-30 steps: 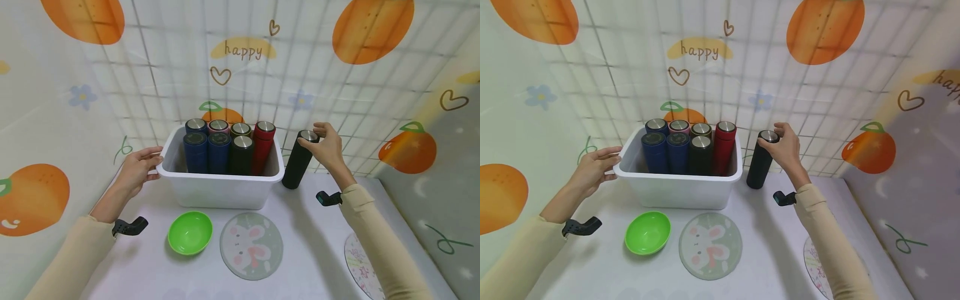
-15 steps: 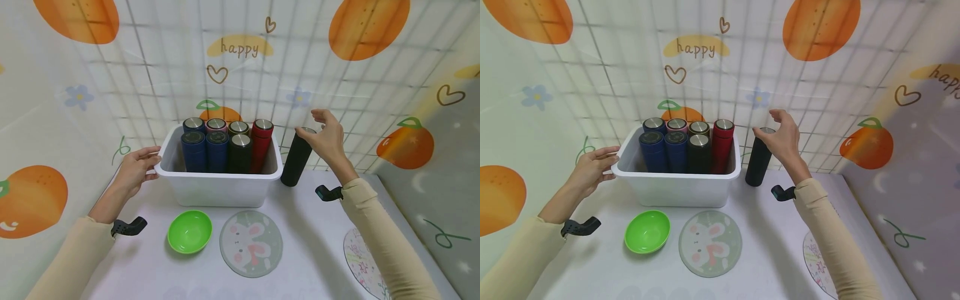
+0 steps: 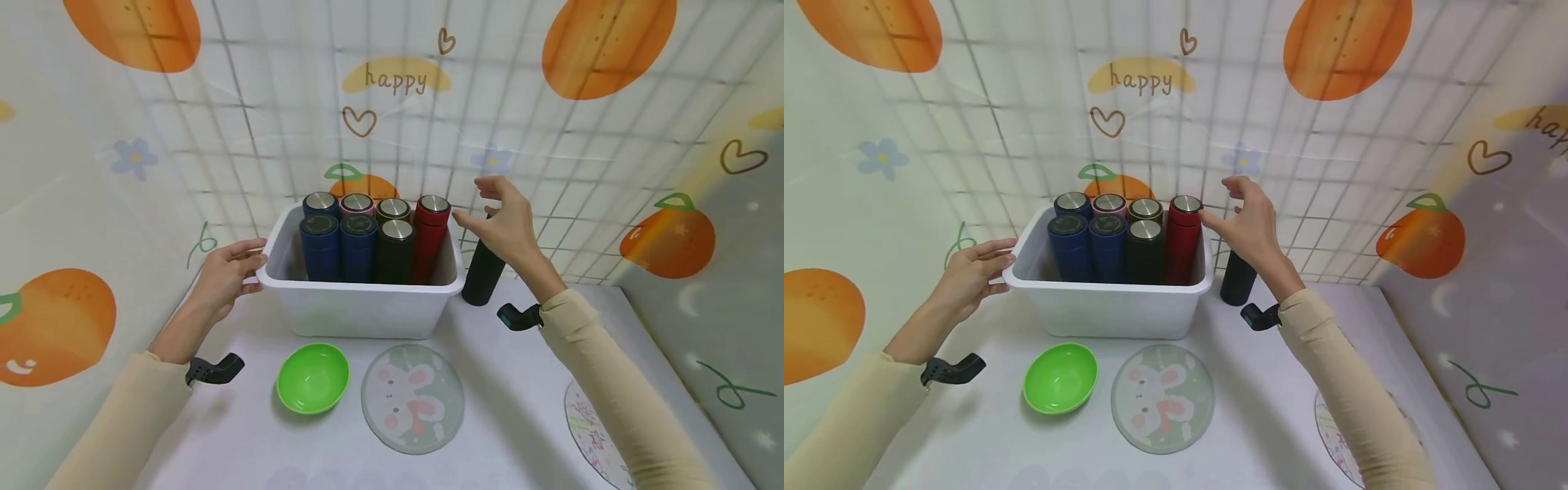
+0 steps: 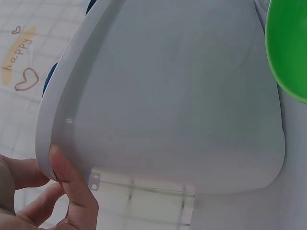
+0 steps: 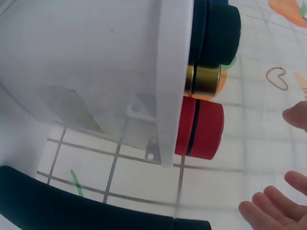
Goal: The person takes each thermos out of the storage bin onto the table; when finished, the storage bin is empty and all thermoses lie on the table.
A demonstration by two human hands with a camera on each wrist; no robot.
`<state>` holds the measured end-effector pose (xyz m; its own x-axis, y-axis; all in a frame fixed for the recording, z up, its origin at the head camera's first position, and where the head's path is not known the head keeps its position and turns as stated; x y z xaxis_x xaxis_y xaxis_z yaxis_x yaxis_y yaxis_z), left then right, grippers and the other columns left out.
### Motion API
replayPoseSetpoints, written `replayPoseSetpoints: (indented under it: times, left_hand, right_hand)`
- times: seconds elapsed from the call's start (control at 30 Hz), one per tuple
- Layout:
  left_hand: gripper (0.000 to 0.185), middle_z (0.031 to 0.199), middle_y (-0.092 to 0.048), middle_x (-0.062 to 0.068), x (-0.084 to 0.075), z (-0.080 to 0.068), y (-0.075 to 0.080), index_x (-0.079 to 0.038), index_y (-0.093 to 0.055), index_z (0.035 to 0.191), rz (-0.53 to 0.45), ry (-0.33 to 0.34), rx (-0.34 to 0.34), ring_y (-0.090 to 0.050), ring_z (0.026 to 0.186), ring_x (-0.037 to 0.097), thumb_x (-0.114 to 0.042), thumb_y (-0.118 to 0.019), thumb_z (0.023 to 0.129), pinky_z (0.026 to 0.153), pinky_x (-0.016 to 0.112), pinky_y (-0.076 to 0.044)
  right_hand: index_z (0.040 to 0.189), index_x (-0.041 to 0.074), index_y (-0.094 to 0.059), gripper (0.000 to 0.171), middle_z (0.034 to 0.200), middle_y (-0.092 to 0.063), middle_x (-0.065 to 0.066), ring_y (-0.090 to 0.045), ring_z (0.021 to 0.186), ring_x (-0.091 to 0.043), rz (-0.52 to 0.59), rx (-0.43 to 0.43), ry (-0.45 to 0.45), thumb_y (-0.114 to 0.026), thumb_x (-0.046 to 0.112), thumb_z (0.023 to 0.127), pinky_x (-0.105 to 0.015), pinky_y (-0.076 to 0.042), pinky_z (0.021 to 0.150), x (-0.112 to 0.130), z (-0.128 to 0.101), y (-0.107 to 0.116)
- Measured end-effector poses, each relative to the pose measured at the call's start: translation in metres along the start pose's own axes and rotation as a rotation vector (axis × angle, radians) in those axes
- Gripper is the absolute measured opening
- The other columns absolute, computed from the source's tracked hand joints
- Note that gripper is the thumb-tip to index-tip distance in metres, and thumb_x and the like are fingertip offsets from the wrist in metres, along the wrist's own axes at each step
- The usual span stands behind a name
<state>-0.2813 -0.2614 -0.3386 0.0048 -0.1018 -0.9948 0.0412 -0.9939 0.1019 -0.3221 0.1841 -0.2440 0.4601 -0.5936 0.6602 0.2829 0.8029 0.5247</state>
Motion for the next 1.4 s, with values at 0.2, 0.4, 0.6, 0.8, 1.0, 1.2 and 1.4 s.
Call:
replayPoseSetpoints:
  times: [0.2, 0.4, 0.6, 0.8, 1.0, 1.2, 1.4]
  left_hand:
    - [0.048, 0.118, -0.059, 0.008, -0.001, 0.002, -0.005, 0.003, -0.047, 0.144, 0.007, -0.002, 0.003, -0.065, 0.082, 0.013, -0.012, -0.061, 0.1, 0.063, 0.024, -0.057]
    - [0.046, 0.116, -0.06, 0.006, -0.001, 0.003, -0.005, 0.003, -0.048, 0.143, -0.01, 0.002, 0.001, -0.064, 0.08, 0.013, -0.011, -0.06, 0.1, 0.062, 0.024, -0.057]
    - [0.047, 0.113, -0.061, 0.002, -0.001, 0.002, -0.004, 0.003, -0.048, 0.143, -0.01, -0.001, 0.0, -0.065, 0.079, 0.012, -0.012, -0.061, 0.1, 0.062, 0.024, -0.057]
    - [0.047, 0.115, -0.06, 0.006, 0.0, 0.001, -0.002, 0.003, -0.048, 0.143, -0.009, -0.002, 0.001, -0.065, 0.081, 0.013, -0.012, -0.061, 0.1, 0.062, 0.024, -0.057]
    - [0.047, 0.117, -0.059, 0.007, 0.0, 0.0, 0.0, 0.003, -0.048, 0.143, 0.008, -0.008, -0.001, -0.065, 0.081, 0.014, -0.012, -0.06, 0.101, 0.063, 0.025, -0.057]
    - [0.046, 0.114, -0.061, 0.005, 0.0, -0.001, 0.001, 0.004, -0.047, 0.143, -0.01, -0.01, -0.001, -0.065, 0.08, 0.013, -0.01, -0.06, 0.1, 0.062, 0.025, -0.057]
    - [0.046, 0.113, -0.061, 0.003, 0.002, 0.0, 0.001, 0.004, -0.047, 0.143, -0.01, -0.007, -0.004, -0.064, 0.08, 0.012, -0.009, -0.058, 0.1, 0.063, 0.025, -0.057]
  right_hand:
    - [0.131, 0.003, -0.056, 0.061, 0.133, -0.058, -0.015, -0.057, 0.12, -0.032, 0.013, 0.036, -0.021, -0.083, 0.028, 0.082, -0.048, -0.05, 0.096, -0.006, 0.003, -0.01]
    - [0.131, 0.001, -0.056, 0.064, 0.132, -0.058, -0.017, -0.056, 0.12, -0.031, 0.028, 0.068, -0.048, -0.085, 0.028, 0.08, -0.05, -0.05, 0.095, -0.013, 0.007, -0.02]
    - [0.134, 0.002, -0.055, 0.066, 0.133, -0.058, -0.018, -0.055, 0.12, -0.031, 0.0, 0.104, -0.046, -0.084, 0.028, 0.08, -0.049, -0.05, 0.093, -0.016, 0.011, -0.031]
    - [0.135, 0.002, -0.054, 0.067, 0.135, -0.058, -0.016, -0.056, 0.121, -0.033, -0.041, 0.139, -0.06, -0.083, 0.03, 0.081, -0.048, -0.05, 0.094, -0.018, 0.015, -0.042]
    - [0.138, 0.004, -0.053, 0.069, 0.138, -0.056, -0.013, -0.053, 0.125, -0.031, -0.087, 0.187, -0.067, -0.082, 0.032, 0.082, -0.047, -0.05, 0.096, -0.018, 0.02, -0.056]
    - [0.14, 0.005, -0.052, 0.07, 0.14, -0.055, -0.014, -0.054, 0.126, -0.032, -0.115, 0.212, -0.062, -0.082, 0.031, 0.082, -0.051, -0.047, 0.098, -0.017, 0.026, -0.064]
    - [0.142, 0.005, -0.05, 0.072, 0.141, -0.055, -0.015, -0.053, 0.126, -0.033, -0.121, 0.237, -0.084, -0.082, 0.03, 0.082, -0.053, -0.042, 0.102, -0.018, 0.03, -0.069]
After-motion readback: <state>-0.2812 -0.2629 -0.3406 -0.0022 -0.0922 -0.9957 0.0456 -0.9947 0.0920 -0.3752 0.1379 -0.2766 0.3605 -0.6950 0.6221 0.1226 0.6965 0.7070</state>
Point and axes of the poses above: each hand's wrist, its own z-axis towards the middle knuckle, its own y-axis out of the back of the hand, x = y × z, the point moved 5 cm from there along z, towards the middle knuckle
